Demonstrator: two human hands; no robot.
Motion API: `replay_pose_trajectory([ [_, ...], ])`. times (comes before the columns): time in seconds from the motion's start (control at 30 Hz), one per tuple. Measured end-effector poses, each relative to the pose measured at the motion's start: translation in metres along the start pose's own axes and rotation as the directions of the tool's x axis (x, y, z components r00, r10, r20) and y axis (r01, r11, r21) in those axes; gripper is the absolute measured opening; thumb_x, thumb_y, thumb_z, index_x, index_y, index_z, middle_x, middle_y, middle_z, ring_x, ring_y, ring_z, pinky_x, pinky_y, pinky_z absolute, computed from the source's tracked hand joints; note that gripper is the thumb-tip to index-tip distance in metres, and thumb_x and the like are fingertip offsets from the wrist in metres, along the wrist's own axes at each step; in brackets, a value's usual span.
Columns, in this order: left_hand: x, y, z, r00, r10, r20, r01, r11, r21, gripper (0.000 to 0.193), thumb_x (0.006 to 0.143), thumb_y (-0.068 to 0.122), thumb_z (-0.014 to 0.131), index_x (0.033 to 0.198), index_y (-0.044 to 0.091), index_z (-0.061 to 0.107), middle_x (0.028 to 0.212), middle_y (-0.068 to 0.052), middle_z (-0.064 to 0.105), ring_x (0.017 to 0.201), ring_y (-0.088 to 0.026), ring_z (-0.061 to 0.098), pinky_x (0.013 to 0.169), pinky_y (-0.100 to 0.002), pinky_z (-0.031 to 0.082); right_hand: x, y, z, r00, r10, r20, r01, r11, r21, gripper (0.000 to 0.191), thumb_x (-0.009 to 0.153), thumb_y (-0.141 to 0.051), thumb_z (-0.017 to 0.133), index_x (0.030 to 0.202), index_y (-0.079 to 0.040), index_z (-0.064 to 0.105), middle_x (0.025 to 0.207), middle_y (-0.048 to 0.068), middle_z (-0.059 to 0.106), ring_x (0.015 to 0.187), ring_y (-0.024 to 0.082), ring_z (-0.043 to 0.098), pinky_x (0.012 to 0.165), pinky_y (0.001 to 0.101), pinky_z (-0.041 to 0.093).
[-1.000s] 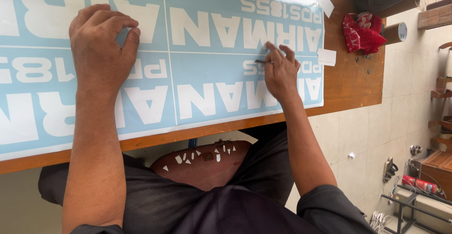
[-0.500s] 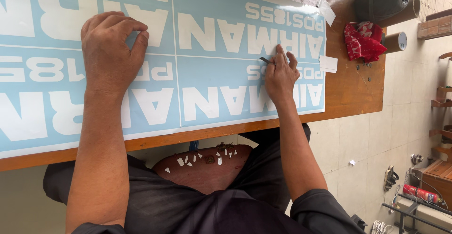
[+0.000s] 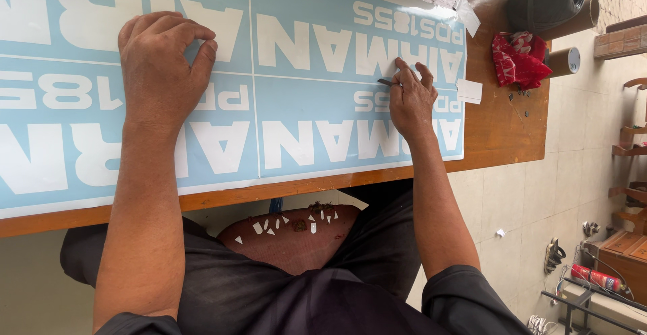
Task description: The person sits on the floor and uses a small blade to cut and weed vinyl lettering sheets, lifting cut pieces of the letters off the backing and collecting the removed pieces on their lap while working across the sheet.
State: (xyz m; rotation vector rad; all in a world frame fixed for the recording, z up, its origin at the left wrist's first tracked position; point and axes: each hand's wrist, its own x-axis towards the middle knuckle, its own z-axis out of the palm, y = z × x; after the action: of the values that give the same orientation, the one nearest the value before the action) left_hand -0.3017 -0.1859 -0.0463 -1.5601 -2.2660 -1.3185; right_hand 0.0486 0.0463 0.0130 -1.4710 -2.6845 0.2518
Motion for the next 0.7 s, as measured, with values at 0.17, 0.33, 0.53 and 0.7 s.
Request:
replay_pose_trajectory([
  [0.17, 0.001, -0.003, 0.003, 1.0, 0.02, -0.022, -0.02, 1.0, 0.017, 0.004, 0.103, 0.011, 0.076, 0.1, 0.011, 0.08, 0.109, -0.007, 0.077, 0.123, -0.025, 0.066, 0.116, -0.048, 0.04, -0.021, -0.001, -0.004, 0.998, -0.067, 0.014, 0.068, 0.994, -0.081, 0.018, 0.095, -0.013, 0.044, 0.101, -0.01, 0.06, 0.148, 0.008, 0.061, 0.144, 0.037, 0.035, 0.114, 0.0553, 0.026],
  [0.33, 0.0, -0.002, 0.003, 0.999, 0.031, -0.016, -0.031, 0.999, 0.017, 0.005, 0.104, 0.01, 0.076, 0.101, 0.012, 0.079, 0.109, -0.006, 0.077, 0.124, -0.024, 0.066, 0.117, -0.048, 0.039, -0.026, -0.004, -0.005, 0.99, -0.139, 0.007, 0.138, 0.979, -0.15, 0.017, 0.092, -0.013, 0.046, 0.098, -0.009, 0.062, 0.148, 0.01, 0.06, 0.142, 0.039, 0.036, 0.11, 0.0541, 0.027],
  [0.53, 0.0, 0.0, 0.002, 1.0, 0.029, 0.0, -0.029, 0.999, 0.019, 0.005, 0.104, 0.011, 0.076, 0.101, 0.012, 0.079, 0.109, -0.005, 0.077, 0.125, -0.024, 0.066, 0.119, -0.048, 0.038, -0.022, -0.011, -0.014, 0.997, -0.05, 0.06, 0.055, 0.994, -0.089, 0.029, 0.095, -0.011, 0.044, 0.116, -0.009, 0.063, 0.136, 0.007, 0.066, 0.141, 0.032, 0.041, 0.113, 0.0518, 0.032],
  [0.7, 0.003, 0.0, -0.001, 1.0, 0.007, -0.013, -0.006, 1.0, 0.02, 0.004, 0.102, 0.011, 0.077, 0.1, 0.012, 0.079, 0.109, -0.007, 0.077, 0.123, -0.024, 0.066, 0.118, -0.048, 0.038, -0.018, -0.015, -0.025, 0.999, 0.044, 0.012, -0.045, 0.966, 0.254, 0.022, 0.098, -0.013, 0.044, 0.105, -0.005, 0.063, 0.138, 0.007, 0.066, 0.137, 0.03, 0.043, 0.109, 0.0443, 0.045],
])
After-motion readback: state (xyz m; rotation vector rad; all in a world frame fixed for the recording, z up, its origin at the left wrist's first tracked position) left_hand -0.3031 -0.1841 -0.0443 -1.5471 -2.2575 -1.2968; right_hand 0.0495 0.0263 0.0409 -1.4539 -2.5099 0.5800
